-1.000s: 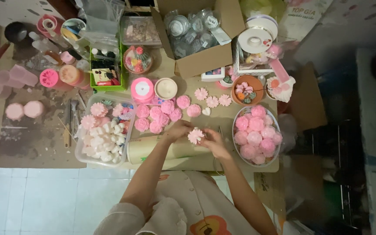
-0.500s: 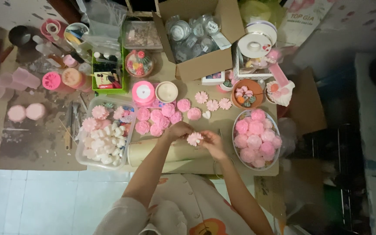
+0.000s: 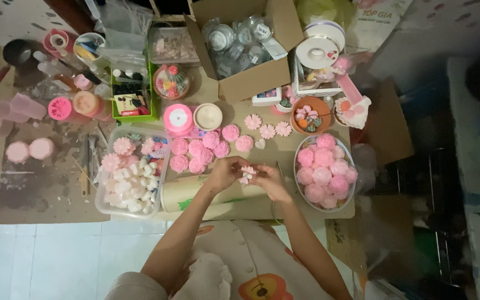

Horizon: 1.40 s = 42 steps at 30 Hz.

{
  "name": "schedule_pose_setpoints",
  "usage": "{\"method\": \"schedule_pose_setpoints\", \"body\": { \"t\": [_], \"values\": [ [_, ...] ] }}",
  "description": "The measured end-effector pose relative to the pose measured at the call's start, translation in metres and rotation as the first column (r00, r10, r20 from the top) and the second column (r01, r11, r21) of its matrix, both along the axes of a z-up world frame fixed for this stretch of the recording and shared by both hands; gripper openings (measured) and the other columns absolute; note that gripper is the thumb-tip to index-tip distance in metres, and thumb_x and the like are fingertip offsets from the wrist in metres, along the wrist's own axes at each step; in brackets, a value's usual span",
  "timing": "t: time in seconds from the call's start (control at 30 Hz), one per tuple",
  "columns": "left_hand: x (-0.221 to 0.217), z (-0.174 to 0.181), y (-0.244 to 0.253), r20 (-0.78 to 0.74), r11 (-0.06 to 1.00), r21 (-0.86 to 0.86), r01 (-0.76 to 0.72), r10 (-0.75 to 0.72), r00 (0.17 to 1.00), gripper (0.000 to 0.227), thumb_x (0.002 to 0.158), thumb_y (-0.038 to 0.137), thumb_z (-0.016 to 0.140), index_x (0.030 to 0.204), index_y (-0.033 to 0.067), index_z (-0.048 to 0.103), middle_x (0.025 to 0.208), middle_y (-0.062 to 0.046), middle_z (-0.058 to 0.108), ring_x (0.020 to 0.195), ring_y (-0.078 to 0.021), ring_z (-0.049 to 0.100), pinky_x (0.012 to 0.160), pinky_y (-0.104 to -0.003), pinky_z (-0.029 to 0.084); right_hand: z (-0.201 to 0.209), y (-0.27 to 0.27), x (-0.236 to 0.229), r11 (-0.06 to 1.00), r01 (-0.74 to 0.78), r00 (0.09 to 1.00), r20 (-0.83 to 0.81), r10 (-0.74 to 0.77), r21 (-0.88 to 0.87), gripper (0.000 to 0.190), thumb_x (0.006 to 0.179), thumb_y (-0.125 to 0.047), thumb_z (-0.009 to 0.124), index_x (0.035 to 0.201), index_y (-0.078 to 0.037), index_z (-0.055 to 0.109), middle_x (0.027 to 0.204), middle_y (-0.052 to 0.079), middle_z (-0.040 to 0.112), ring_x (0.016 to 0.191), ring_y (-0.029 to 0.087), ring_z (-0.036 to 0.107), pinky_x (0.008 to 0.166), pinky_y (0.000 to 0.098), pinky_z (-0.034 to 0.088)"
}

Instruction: The recorder is assembling and wrapping pink artificial flowers at a studio workbench.

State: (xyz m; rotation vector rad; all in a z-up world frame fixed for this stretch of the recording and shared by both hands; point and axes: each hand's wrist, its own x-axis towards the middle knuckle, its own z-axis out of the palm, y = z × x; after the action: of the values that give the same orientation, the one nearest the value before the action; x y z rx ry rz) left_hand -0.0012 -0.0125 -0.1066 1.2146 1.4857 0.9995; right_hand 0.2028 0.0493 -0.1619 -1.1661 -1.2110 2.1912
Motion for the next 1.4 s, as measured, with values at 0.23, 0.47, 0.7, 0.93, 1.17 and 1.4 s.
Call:
{"method": "schedule_pose_setpoints", "body": {
  "t": [0.23,0.47,0.7,0.93,1.17,1.4],
  "values": [
    [-0.001,0.007,0.001,0.081,0.999,-0.041,0.015,-0.012,0.997,0.047,0.078,-0.011,0.076,0.122,0.0059,0.069,0.099,-0.004,0.074,0.084,-0.0103,0.070,0.073,-0.027,0.059,-0.047,0.014,0.024,0.903,-0.134,0.880,-0.468,-0.082,-0.409,0.038,0.099,-0.012,0.058,0.131,0.007,0.057,0.131,0.017,0.064,0.120,0.029,0.066,0.104,0.0488,0.053],
    [0.003,-0.008,-0.002,0.243,1.000,-0.018,0.023,-0.017,0.970,0.059,0.079,-0.013,0.068,0.134,0.0082,0.062,0.114,-0.004,0.075,0.091,-0.0092,0.069,0.079,-0.026,0.059,0.029,0.012,0.014,0.956,-0.213,0.949,-0.276,0.154,-0.199,0.041,0.095,0.000,0.059,0.135,-0.001,0.059,0.128,0.008,0.064,0.115,0.021,0.065,0.103,0.0422,0.055],
    [0.012,-0.018,-0.007,0.084,0.999,-0.023,-0.036,0.038,0.996,0.050,0.083,-0.008,0.070,0.130,0.0073,0.065,0.102,-0.008,0.078,0.086,-0.0121,0.069,0.076,-0.028,0.057,-0.049,0.018,0.017,0.981,-0.116,0.991,0.045,0.124,-0.155,0.037,0.083,0.007,0.067,0.119,0.011,0.061,0.105,0.014,0.068,0.094,0.026,0.073,0.089,0.0406,0.064],
    [0.008,-0.005,-0.013,0.053,1.000,-0.020,0.020,-0.019,0.998,0.036,0.085,0.002,0.076,0.121,0.0080,0.071,0.101,-0.003,0.078,0.085,-0.0097,0.071,0.077,-0.028,0.058,-0.070,0.022,0.031,0.960,0.022,0.998,-0.053,-0.038,-0.278,0.030,0.084,0.006,0.068,0.113,0.011,0.064,0.109,0.018,0.071,0.098,0.027,0.073,0.091,0.0394,0.060],
    [0.004,-0.008,0.001,-0.124,0.991,-0.068,0.114,-0.122,0.985,0.029,0.081,0.012,0.082,0.108,0.0056,0.077,0.083,-0.007,0.077,0.072,-0.0107,0.068,0.068,-0.029,0.056,-0.014,0.014,0.034,0.971,-0.035,0.986,-0.164,-0.005,-0.238,0.031,0.086,0.002,0.068,0.117,0.005,0.065,0.112,0.014,0.072,0.101,0.025,0.073,0.092,0.0371,0.061],
    [-0.016,-0.057,0.035,0.190,0.923,-0.184,0.338,-0.304,0.933,0.023,0.086,0.009,0.076,0.107,-0.0003,0.073,0.080,-0.003,0.070,0.069,-0.0100,0.062,0.060,-0.029,0.053,-0.058,-0.035,0.114,0.818,-0.483,0.416,0.904,-0.099,0.313,0.021,0.088,-0.018,0.072,0.103,-0.003,0.075,0.101,0.020,0.076,0.092,0.033,0.074,0.082,0.0435,0.057]
  ]
}}
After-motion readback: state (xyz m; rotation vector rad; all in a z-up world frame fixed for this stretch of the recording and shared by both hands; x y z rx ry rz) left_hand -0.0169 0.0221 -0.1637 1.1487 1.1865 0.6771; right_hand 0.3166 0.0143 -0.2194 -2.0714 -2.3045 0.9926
